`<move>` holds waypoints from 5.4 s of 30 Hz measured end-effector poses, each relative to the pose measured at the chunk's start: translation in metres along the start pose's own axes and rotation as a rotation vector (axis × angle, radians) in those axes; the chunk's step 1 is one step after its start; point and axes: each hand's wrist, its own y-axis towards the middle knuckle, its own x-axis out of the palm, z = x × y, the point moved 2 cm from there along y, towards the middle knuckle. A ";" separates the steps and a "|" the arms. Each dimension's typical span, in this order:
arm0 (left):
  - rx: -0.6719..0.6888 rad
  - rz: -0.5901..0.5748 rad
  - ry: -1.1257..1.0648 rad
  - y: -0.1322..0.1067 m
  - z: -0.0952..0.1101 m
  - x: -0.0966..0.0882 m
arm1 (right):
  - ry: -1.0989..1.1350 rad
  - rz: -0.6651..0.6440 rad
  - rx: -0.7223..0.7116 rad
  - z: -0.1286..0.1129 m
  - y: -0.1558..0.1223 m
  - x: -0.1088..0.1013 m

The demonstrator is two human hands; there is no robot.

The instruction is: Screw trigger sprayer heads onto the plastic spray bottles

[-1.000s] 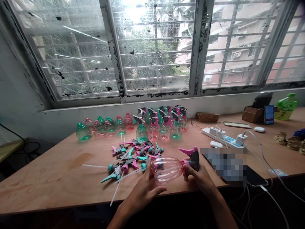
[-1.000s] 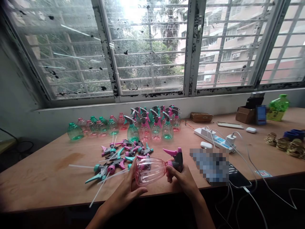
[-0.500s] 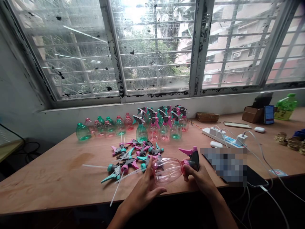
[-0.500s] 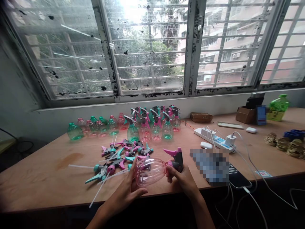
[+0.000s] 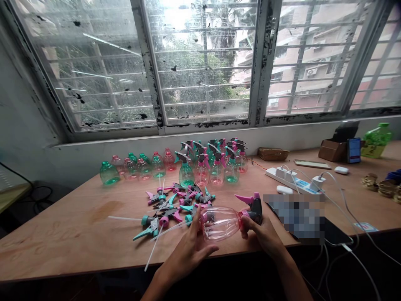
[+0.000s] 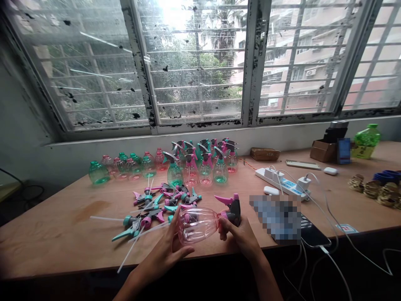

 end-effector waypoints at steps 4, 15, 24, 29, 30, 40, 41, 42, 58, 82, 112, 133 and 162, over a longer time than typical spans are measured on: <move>-0.011 -0.011 -0.028 -0.001 0.003 -0.002 | -0.008 -0.004 -0.002 0.000 0.000 0.000; 0.005 -0.001 -0.085 0.000 0.001 0.001 | -0.021 -0.005 -0.001 0.001 0.000 0.000; 0.001 -0.024 -0.135 0.000 0.005 -0.001 | -0.010 -0.001 -0.013 0.000 0.000 0.000; -0.004 -0.015 -0.096 0.000 0.001 0.001 | 0.018 0.010 -0.005 0.000 -0.001 0.000; -0.008 -0.017 -0.076 0.000 0.000 0.001 | 0.018 0.011 -0.005 -0.001 -0.001 0.000; 0.001 -0.026 -0.068 -0.001 0.009 -0.005 | -0.008 -0.034 -0.037 0.001 0.002 -0.001; 0.010 -0.025 -0.075 -0.001 0.008 -0.004 | -0.005 -0.033 -0.038 0.002 0.002 -0.001; 0.015 -0.024 -0.083 -0.001 0.007 -0.003 | -0.003 -0.032 -0.037 0.003 0.002 -0.002; -0.033 -0.027 -0.260 -0.002 0.000 0.000 | -0.050 0.071 -0.062 0.009 0.004 -0.008; -0.010 -0.019 -0.090 0.001 -0.007 0.001 | -0.011 0.057 -0.051 0.006 0.003 -0.005; -0.014 0.014 0.035 0.000 0.001 0.000 | -0.079 0.048 -0.032 0.002 0.003 -0.004; 0.020 0.010 -0.097 0.001 0.002 0.002 | -0.025 0.016 -0.044 0.001 0.003 -0.003; -0.010 0.000 -0.058 -0.001 0.003 -0.001 | 0.028 0.008 -0.051 0.004 0.000 -0.005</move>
